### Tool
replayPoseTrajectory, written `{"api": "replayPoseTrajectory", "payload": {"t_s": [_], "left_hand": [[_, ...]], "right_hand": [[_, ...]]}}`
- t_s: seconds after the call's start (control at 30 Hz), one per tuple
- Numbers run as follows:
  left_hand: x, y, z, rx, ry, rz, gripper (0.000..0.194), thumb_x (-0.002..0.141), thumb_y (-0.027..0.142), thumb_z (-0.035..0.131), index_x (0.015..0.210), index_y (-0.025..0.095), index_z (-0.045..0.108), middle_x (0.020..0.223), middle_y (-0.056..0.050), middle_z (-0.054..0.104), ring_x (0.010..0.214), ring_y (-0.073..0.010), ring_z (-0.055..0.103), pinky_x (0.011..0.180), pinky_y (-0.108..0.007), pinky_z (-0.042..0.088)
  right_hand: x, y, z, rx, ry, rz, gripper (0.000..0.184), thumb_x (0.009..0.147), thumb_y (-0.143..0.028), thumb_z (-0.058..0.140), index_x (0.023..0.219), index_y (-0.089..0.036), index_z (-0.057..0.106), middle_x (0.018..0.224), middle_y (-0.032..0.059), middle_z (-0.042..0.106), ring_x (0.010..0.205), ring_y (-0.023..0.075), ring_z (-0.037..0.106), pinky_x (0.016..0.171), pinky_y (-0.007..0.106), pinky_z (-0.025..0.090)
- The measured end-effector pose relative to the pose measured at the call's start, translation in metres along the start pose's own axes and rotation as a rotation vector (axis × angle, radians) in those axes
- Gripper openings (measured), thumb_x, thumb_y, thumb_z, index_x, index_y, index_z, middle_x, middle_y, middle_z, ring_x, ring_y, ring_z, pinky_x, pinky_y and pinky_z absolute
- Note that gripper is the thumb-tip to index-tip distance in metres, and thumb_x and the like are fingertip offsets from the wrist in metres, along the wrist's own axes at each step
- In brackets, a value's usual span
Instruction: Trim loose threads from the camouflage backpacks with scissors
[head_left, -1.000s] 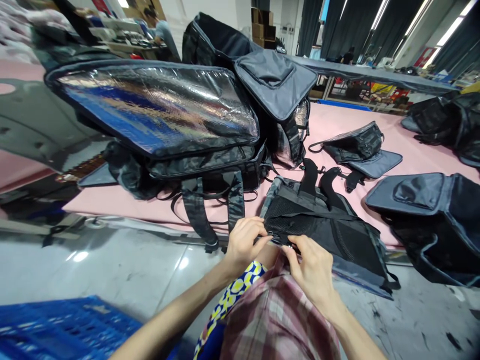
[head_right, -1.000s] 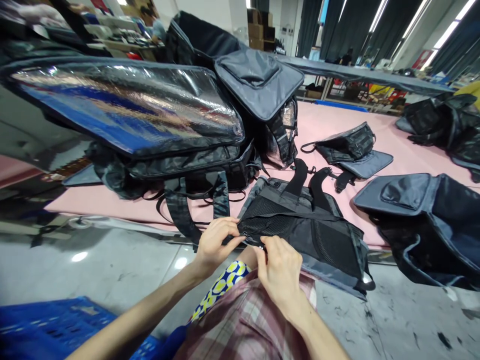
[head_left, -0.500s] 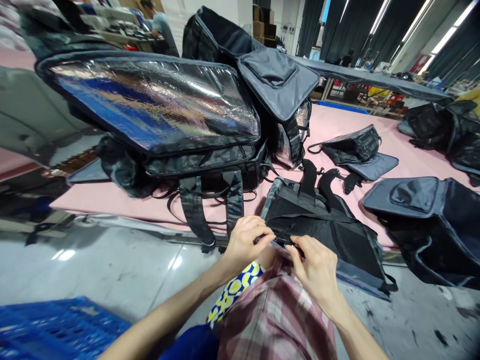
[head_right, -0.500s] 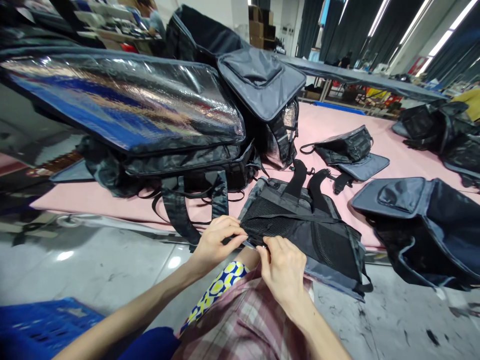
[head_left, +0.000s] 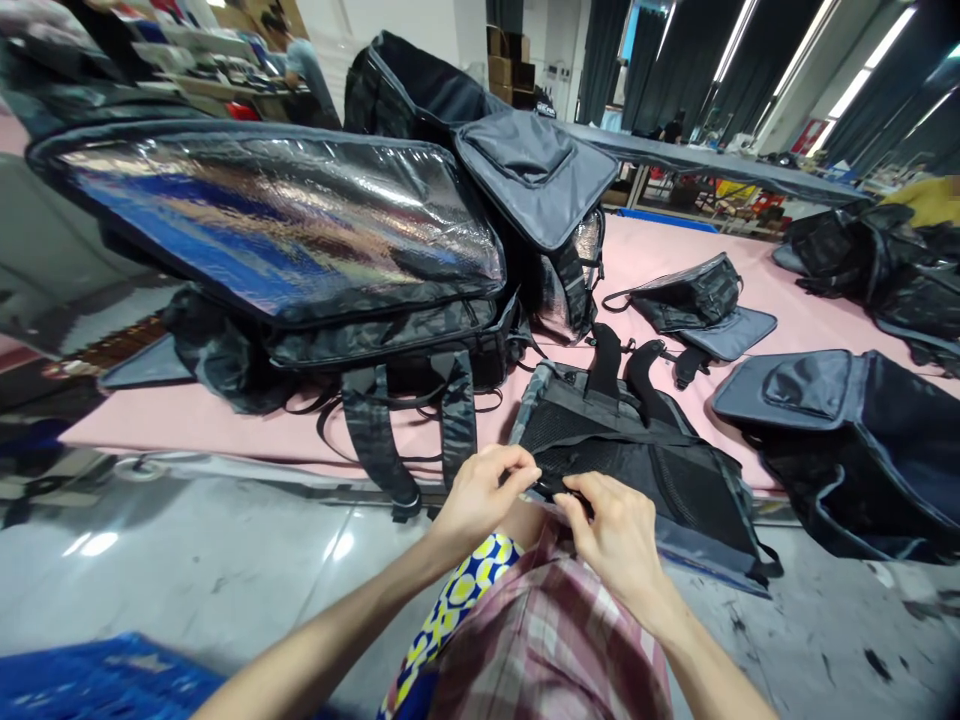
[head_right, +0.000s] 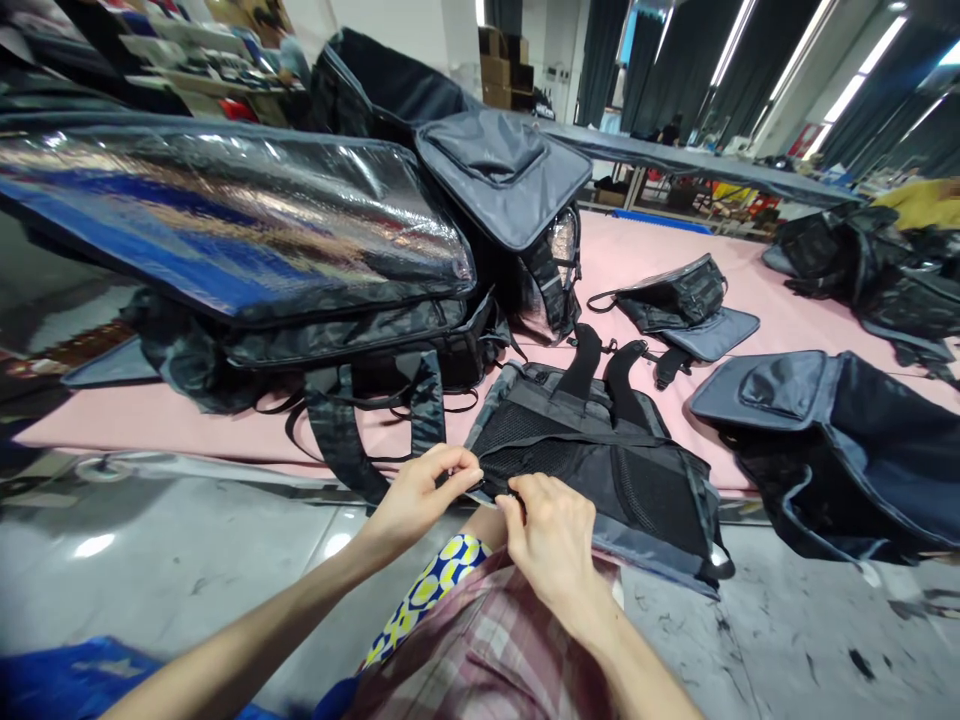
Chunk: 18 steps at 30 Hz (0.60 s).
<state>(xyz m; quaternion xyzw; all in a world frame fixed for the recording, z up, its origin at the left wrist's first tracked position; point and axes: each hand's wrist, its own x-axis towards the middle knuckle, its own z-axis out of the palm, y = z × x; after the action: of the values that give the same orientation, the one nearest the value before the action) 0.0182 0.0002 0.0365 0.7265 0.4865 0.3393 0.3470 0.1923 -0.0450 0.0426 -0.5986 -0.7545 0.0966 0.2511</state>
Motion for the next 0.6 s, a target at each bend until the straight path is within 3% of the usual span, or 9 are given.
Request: {"api": "replayPoseTrajectory", "payload": {"t_s": [0.23,0.33,0.43,0.53,0.6], "left_hand": [[-0.001,-0.004,-0.002,0.105,0.028,0.158,0.027,0.089,0.028,0.043,0.068,0.020,0.057,0.070,0.001,0.060,0.075,-0.0158,0.054,0.071,-0.028,0.040],[0.003,-0.012,-0.011,0.110,0.066,0.200,0.035,0.091,0.034,0.035,0.075,0.019,0.062,0.096,-0.005,0.063,0.096,-0.0193,0.056,0.085,-0.033,0.042],[0.013,-0.016,-0.014,0.188,0.057,0.091,0.036,0.088,0.041,0.039,0.103,0.017,0.060,0.115,-0.010,0.058,0.105,-0.0230,0.055,0.088,-0.037,0.044],[0.028,-0.016,-0.005,0.362,-0.038,0.040,0.042,0.083,0.043,0.048,0.111,0.013,0.058,0.098,-0.011,0.066,0.093,-0.0260,0.060,0.081,-0.039,0.047],[0.039,-0.016,0.005,0.471,-0.062,0.048,0.044,0.079,0.041,0.054,0.111,0.011,0.059,0.086,-0.011,0.068,0.086,-0.0276,0.061,0.077,-0.039,0.048]], "right_hand": [[-0.002,0.000,0.002,0.054,0.086,-0.023,0.013,0.087,-0.024,0.050,0.081,-0.019,0.061,0.074,0.0006,0.064,0.068,0.0140,0.059,0.063,0.025,0.039],[-0.015,0.021,-0.009,0.172,0.177,0.047,0.015,0.088,-0.029,0.050,0.088,-0.019,0.061,0.078,0.0016,0.064,0.069,0.0129,0.059,0.064,0.023,0.042],[-0.044,0.069,-0.032,0.207,0.316,0.331,0.029,0.081,-0.042,0.057,0.097,-0.018,0.060,0.084,0.0034,0.065,0.070,0.0138,0.060,0.066,0.024,0.046],[-0.081,0.129,-0.058,0.113,0.532,0.669,0.055,0.070,-0.057,0.060,0.107,-0.016,0.060,0.081,0.0054,0.064,0.065,0.0166,0.058,0.062,0.027,0.045],[-0.102,0.166,-0.070,-0.011,0.531,0.835,0.061,0.068,-0.062,0.057,0.106,-0.015,0.062,0.080,0.0072,0.065,0.062,0.0179,0.055,0.059,0.029,0.042]]}}
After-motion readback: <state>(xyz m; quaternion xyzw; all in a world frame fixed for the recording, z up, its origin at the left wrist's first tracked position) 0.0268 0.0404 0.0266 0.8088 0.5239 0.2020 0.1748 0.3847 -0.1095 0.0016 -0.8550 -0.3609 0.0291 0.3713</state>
